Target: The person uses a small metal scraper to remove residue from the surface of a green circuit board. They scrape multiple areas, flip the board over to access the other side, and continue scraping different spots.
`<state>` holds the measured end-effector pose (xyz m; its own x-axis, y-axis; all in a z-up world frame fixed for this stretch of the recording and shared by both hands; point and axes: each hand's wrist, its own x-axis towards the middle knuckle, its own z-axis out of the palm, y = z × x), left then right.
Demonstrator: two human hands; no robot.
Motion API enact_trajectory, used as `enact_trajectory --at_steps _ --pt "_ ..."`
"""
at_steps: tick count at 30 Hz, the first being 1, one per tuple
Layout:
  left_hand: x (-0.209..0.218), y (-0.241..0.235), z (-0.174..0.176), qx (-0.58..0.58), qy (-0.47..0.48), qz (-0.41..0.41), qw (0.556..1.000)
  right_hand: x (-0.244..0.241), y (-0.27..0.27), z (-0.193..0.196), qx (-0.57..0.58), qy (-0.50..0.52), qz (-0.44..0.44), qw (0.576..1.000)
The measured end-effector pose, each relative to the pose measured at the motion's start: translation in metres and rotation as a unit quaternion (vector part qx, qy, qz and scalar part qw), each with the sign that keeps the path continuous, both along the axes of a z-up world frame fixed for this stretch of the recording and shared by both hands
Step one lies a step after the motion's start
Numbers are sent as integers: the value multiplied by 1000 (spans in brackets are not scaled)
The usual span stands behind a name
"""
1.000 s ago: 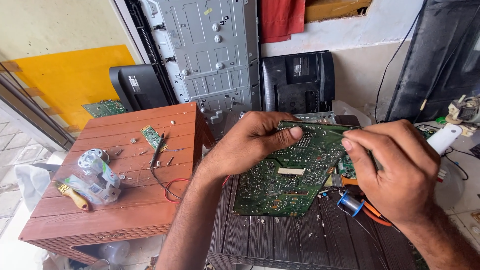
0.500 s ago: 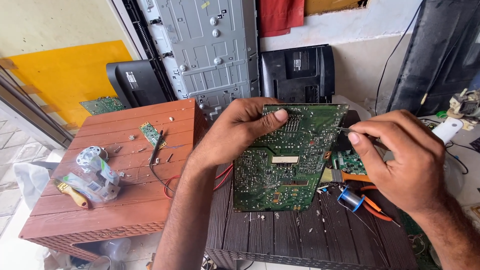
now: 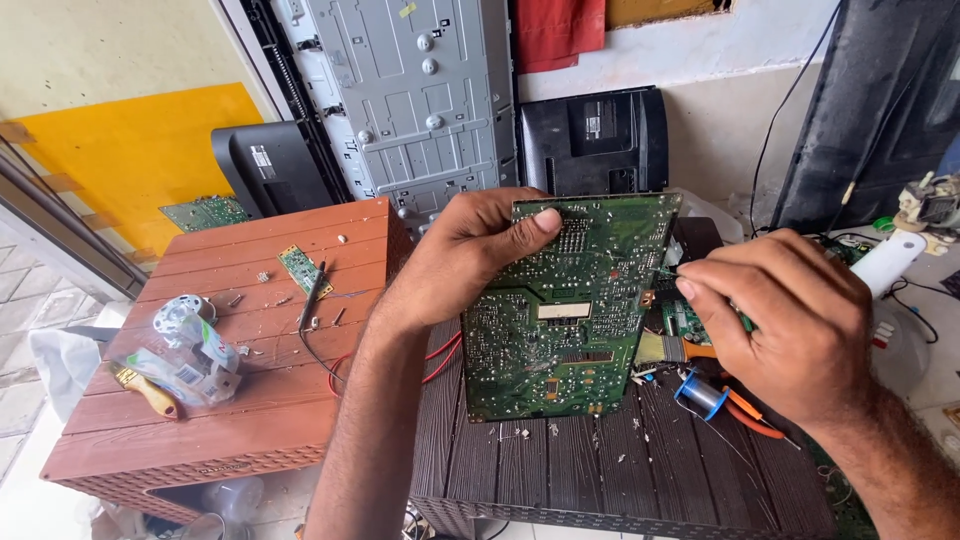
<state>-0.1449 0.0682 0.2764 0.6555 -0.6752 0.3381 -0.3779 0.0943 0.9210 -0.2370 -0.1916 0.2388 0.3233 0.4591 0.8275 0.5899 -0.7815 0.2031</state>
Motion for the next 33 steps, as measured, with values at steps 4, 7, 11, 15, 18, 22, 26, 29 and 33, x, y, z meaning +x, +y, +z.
enact_trajectory --at_steps 4,7,11,15,18,22,26,29,33 --pt "3 -2 -1 -24 -29 7 999 3 -1 -8 18 -1 -27 999" --pt "3 -2 -1 -39 -21 17 999 2 4 -6 -10 11 -15 1000" --pt "4 -1 -3 -51 -16 35 998 2 4 -10 0 -17 -34 999" --pt "4 -3 -2 -62 -2 48 997 1 13 -14 -42 -14 -69 997" --pt "7 -3 -6 -123 76 43 989 -2 21 -11 -33 39 6 999" --pt "12 -4 -11 -195 90 51 975 0 16 -19 175 120 -4 977" --pt "13 -14 -20 -264 104 57 957 14 5 -33 455 329 69 825" --pt "15 -22 -29 -261 48 71 962 24 1 -44 536 351 124 758" --pt "11 -23 -28 -251 73 75 962 30 1 -46 546 304 113 772"
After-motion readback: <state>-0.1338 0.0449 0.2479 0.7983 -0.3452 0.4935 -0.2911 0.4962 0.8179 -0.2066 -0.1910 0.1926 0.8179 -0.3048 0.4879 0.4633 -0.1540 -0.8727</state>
